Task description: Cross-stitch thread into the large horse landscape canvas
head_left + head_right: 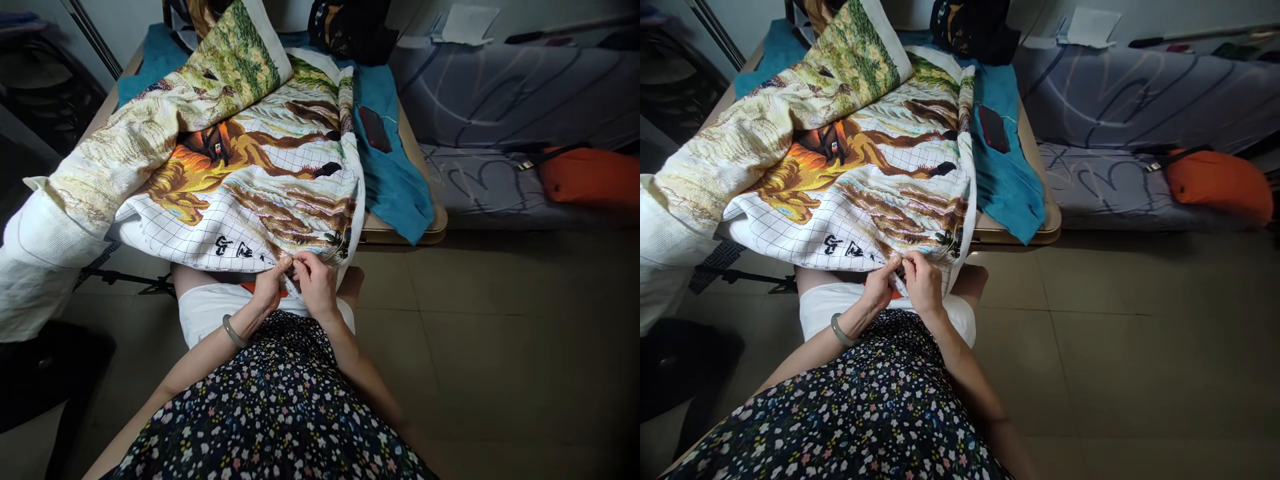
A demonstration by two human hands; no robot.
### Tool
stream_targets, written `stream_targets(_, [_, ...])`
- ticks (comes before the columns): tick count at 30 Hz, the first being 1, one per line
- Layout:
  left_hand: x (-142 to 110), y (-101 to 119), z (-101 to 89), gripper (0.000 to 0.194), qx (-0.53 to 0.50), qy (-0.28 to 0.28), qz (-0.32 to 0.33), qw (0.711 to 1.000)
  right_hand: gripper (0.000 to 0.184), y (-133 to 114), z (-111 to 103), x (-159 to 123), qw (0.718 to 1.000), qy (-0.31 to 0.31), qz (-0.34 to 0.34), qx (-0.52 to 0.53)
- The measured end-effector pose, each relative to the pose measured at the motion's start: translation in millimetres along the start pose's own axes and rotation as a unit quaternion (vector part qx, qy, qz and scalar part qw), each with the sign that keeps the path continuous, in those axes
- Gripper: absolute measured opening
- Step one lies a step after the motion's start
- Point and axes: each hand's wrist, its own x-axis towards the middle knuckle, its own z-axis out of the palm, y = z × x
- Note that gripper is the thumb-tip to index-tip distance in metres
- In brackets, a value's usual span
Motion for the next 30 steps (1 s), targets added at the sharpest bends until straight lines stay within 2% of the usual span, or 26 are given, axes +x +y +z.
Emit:
stream_targets(2, [0.4,0.3,-1.8,0.029,0.015,-0.004,-0.015,1.0,0.016,-3.3,-6.2,2.8,1.0,-0.023,0.009,0.02])
stream_targets(3, [0.8,0.4,-2.5,0.03,0.021,-0.004,-0.011,1.0,0.016,-5.0,-11.7,4.0,0.999,-0.012,0.021,0.048])
stream_targets(5, [2.0,0.0,-3.9,0.033,0.025,0.003,0.011,1.0,0.016,-9.1,-30.9,7.1,0.99,0.056,0.043,0.125])
stream_targets(7, [3.8,-1.1,-5.5,0.04,0.016,0.011,0.031,0.999,0.016,-14.8,-62.8,10.8,0.965,0.137,0.036,0.221])
stream_targets(11, [7.1,-4.6,-9.3,0.051,0.0,0.014,0.039,0.999,0.02,-31.6,-136.3,16.9,0.898,0.209,-0.072,0.38])
stream_targets(13, [7.5,-5.9,-10.3,0.052,-0.002,0.013,0.044,0.999,0.018,-37.4,-153.2,17.3,0.868,0.274,-0.137,0.391])
stream_targets(15, [6.7,-6.3,-10.0,0.052,-0.005,0.01,0.051,0.999,0.014,-36.2,-147.3,15.4,0.861,0.319,-0.17,0.358])
stream_targets(17, [5.2,-6.0,-8.9,0.051,-0.008,0.008,0.055,0.998,0.014,-27.1,-122.5,10.7,0.891,0.293,-0.142,0.317])
stream_targets(18, [4.3,-5.7,-8.3,0.049,-0.008,0.007,0.053,0.999,0.015,-20.6,-106.2,7.3,0.914,0.252,-0.109,0.299])
stream_targets(21, [2.0,-4.2,-7.1,0.038,0.007,0.013,0.034,0.999,0.013,-2.0,-58.0,-4.5,0.978,0.066,0.0,0.199])
stream_targets(23, [0.9,-2.9,-6.8,0.032,0.019,0.024,0.024,0.999,0.014,5.0,-35.7,-10.8,0.994,-0.024,0.019,0.105])
stream_targets(24, [0.6,-2.3,-6.6,0.031,0.022,0.028,0.019,0.999,0.017,6.7,-28.5,-12.8,0.997,-0.045,0.014,0.065])
stream_targets(27, [0.2,-0.9,-6.3,0.031,0.018,0.032,0.001,0.999,0.022,7.2,-18.8,-14.7,0.999,-0.042,-0.009,0.001])
stream_targets(30, [0.7,-0.8,-6.0,0.035,0.013,0.025,0.0,1.0,0.024,6.4,-17.3,-13.8,0.999,-0.027,-0.012,-0.017])
